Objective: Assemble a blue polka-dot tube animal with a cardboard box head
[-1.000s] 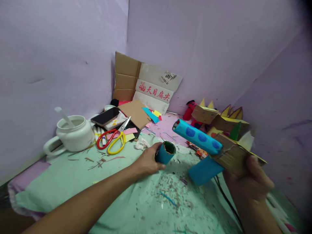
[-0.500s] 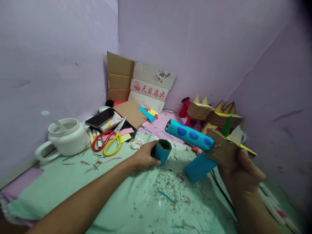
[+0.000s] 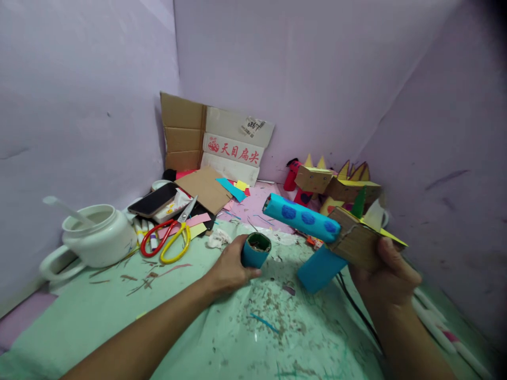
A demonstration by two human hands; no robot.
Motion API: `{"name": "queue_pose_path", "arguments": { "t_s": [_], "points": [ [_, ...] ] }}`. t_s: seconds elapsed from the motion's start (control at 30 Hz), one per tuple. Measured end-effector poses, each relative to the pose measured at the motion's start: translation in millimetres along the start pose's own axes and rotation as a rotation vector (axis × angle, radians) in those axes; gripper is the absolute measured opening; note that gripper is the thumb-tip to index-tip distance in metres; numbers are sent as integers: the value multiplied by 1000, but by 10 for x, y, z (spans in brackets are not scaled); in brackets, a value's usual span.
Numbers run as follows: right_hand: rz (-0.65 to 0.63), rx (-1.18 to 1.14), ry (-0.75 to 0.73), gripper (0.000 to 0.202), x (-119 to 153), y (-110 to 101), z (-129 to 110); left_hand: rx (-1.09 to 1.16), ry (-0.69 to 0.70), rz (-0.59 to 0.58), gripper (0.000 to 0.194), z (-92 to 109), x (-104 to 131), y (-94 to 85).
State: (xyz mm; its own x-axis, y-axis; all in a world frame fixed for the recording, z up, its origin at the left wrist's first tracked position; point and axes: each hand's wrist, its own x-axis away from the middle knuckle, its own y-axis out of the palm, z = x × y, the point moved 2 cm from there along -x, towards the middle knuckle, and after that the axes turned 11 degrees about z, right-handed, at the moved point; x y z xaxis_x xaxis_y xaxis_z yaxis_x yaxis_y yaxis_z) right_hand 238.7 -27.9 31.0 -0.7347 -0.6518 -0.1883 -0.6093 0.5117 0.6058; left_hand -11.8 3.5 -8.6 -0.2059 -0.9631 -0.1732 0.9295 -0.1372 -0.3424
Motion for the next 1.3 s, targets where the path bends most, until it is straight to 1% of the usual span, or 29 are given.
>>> {"name": "queue_pose_path", "arguments": {
  "t_s": [0.27, 0.33, 0.4, 0.5, 0.57, 0.7, 0.87, 1.1, 1.23, 1.3],
  "points": [
    [-57, -84, -2, 28, -30, 18, -10, -14, 16, -2, 51, 25, -9, -6],
    [-35, -96, -28, 28, -45, 17, -17, -13, 9, -2, 48, 29, -10, 1],
    [13, -96, -48, 28, -60, 12, -21, -5, 5, -2, 45, 31, -10, 7],
    [118, -86, -42, 26, -80, 1, -24, 14, 3, -1, 44, 30, -3, 12],
    [153, -93, -32, 24, -85, 3, -29, 31, -1, 0, 46, 29, 5, 11],
    [159, -108, -25, 22, -82, 14, -46, 44, -21, 3, 46, 29, 12, 9],
    [162, -110, 18, 26, -78, 4, -50, 37, -47, -4, 47, 9, 6, 14],
    [165, -115, 20, 26, -84, 1, -61, 32, -23, 0, 45, -42, 0, 15],
    [177, -106, 33, 24, -85, 2, -64, 32, 8, -10, 43, -24, 7, 7],
    [171, -101, 31, 24, -84, 2, -61, 7, -4, -5, 41, -15, 9, 4]
  ]
}}
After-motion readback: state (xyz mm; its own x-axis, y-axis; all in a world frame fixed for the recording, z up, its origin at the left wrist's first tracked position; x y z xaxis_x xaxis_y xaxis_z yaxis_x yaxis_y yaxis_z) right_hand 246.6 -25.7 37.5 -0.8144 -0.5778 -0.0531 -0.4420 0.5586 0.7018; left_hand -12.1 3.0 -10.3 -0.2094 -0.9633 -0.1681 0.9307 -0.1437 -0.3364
